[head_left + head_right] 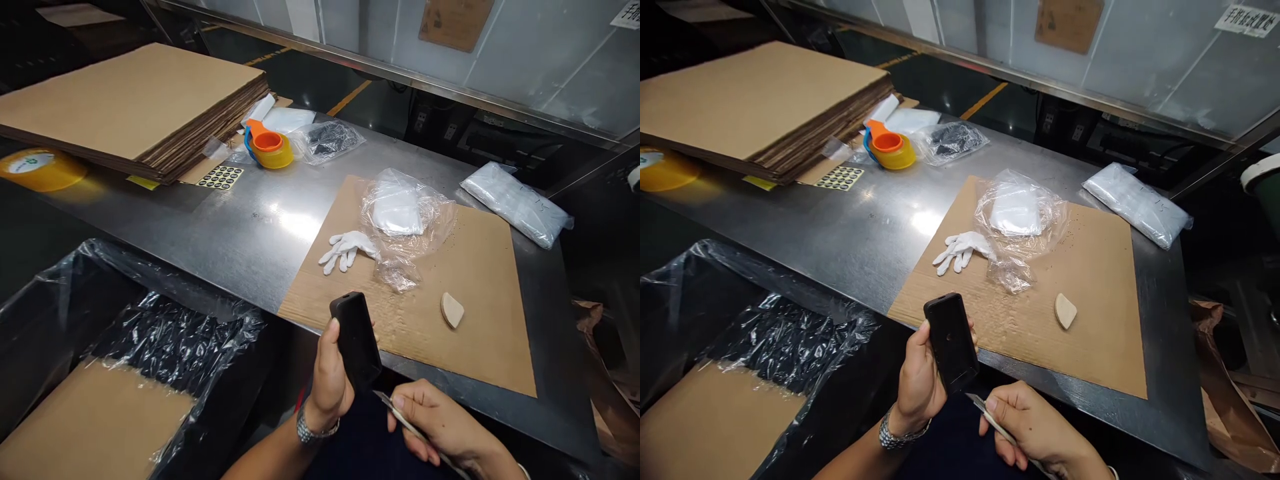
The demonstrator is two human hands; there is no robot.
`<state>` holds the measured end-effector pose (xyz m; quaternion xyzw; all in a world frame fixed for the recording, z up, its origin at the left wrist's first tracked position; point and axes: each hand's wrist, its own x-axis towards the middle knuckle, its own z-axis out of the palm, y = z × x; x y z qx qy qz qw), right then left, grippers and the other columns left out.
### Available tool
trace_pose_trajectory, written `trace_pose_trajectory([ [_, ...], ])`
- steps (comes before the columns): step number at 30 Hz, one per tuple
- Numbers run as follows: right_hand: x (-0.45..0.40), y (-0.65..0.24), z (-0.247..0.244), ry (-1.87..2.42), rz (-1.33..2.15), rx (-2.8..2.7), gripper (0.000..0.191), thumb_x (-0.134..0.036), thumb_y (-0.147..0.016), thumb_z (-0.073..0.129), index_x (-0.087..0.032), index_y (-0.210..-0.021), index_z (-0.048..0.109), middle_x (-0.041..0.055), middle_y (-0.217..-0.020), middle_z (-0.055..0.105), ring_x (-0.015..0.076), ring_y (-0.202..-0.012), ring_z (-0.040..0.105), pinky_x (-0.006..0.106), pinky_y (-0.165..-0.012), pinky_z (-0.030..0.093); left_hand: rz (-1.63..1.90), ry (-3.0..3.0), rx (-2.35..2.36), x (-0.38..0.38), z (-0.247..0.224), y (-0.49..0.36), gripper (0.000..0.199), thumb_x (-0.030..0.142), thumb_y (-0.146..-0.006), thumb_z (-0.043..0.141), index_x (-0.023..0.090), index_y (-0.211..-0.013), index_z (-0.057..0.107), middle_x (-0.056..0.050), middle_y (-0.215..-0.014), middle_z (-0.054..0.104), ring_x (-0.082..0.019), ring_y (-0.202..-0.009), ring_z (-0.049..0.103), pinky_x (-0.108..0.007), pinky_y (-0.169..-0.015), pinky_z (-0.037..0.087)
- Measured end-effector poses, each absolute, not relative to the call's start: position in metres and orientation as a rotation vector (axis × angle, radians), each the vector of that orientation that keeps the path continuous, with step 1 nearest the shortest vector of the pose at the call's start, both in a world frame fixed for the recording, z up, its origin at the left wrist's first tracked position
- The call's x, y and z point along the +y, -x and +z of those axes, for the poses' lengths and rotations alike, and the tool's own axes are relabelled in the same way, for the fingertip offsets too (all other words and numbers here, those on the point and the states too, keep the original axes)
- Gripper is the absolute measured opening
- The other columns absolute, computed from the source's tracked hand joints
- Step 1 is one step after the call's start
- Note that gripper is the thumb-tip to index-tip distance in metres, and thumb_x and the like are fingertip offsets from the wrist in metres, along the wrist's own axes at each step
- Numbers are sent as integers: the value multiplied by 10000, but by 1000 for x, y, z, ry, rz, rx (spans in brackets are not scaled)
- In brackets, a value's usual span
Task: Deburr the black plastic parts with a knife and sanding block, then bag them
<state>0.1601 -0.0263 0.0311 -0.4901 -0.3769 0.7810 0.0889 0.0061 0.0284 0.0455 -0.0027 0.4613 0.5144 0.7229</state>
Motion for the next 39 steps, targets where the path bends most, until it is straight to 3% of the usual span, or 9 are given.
trace_pose_trajectory([
  [3,-28,-159,31,1365,2313,-944,463,-576,-837,405,-140,-764,544,-75,-392,446,28,-270,291,136,-304,191,1087,49,946,31,44,-4,406,442,-801,442,88,-825,639,-83,-732,657,-163,-613,595,-259,-544,478],
  [8,-22,-166,34,1483,2003,-1091,420,-531,-881,345,-149,-846,516,-65,-466,472,45,-352,364,159,-384,264,1009,104,909,36,39,0,411,420,-841,392,94,-806,639,-68,-694,646,-147,-572,590,-257,-529,488],
  [12,-8,-180,31,1730,1471,-1454,336,-451,-910,326,-171,-822,490,-33,-593,506,84,-495,459,200,-492,354,905,141,895,37,41,0,431,414,-858,357,85,-784,626,-75,-635,634,-153,-524,585,-271,-504,495],
  [18,6,-193,16,1934,706,-1936,219,-291,-924,327,-189,-971,515,-11,-674,551,124,-592,519,212,-524,368,896,161,849,37,43,-1,372,373,-862,377,91,-799,610,-73,-728,661,-188,-599,623,-330,-560,529],
  [23,23,-200,-15,2091,136,-2058,219,-193,-885,368,-156,-890,584,68,-747,553,189,-709,516,256,-561,366,771,172,800,37,40,-4,407,390,-872,342,82,-840,607,-86,-726,660,-202,-596,628,-361,-569,530],
  [26,25,-199,-11,2073,64,-2025,231,-217,-874,401,-140,-995,582,111,-853,533,222,-797,487,311,-640,397,694,176,791,36,36,-5,423,396,-873,339,70,-845,608,-86,-732,657,-190,-573,621,-329,-538,513],
  [29,14,-186,18,1720,343,-2109,225,-229,-884,429,-177,-1058,560,85,-901,514,194,-841,481,301,-708,406,622,195,741,33,31,-7,437,401,-871,342,65,-807,613,-78,-696,654,-172,-536,608,-288,-502,484],
  [33,-4,-159,57,1177,874,-2268,200,-294,-865,517,-225,-1045,569,37,-851,536,165,-787,468,300,-691,369,588,300,626,29,29,-12,432,356,-880,338,76,-701,614,-54,-581,630,-128,-507,587,-225,-537,459],
  [39,-4,-145,58,1145,982,-2331,195,-377,-831,555,-242,-958,616,19,-799,563,182,-796,434,336,-701,307,549,315,572,21,31,-16,397,319,-874,357,92,-692,627,-67,-644,664,-156,-623,625,-214,-585,442],
])
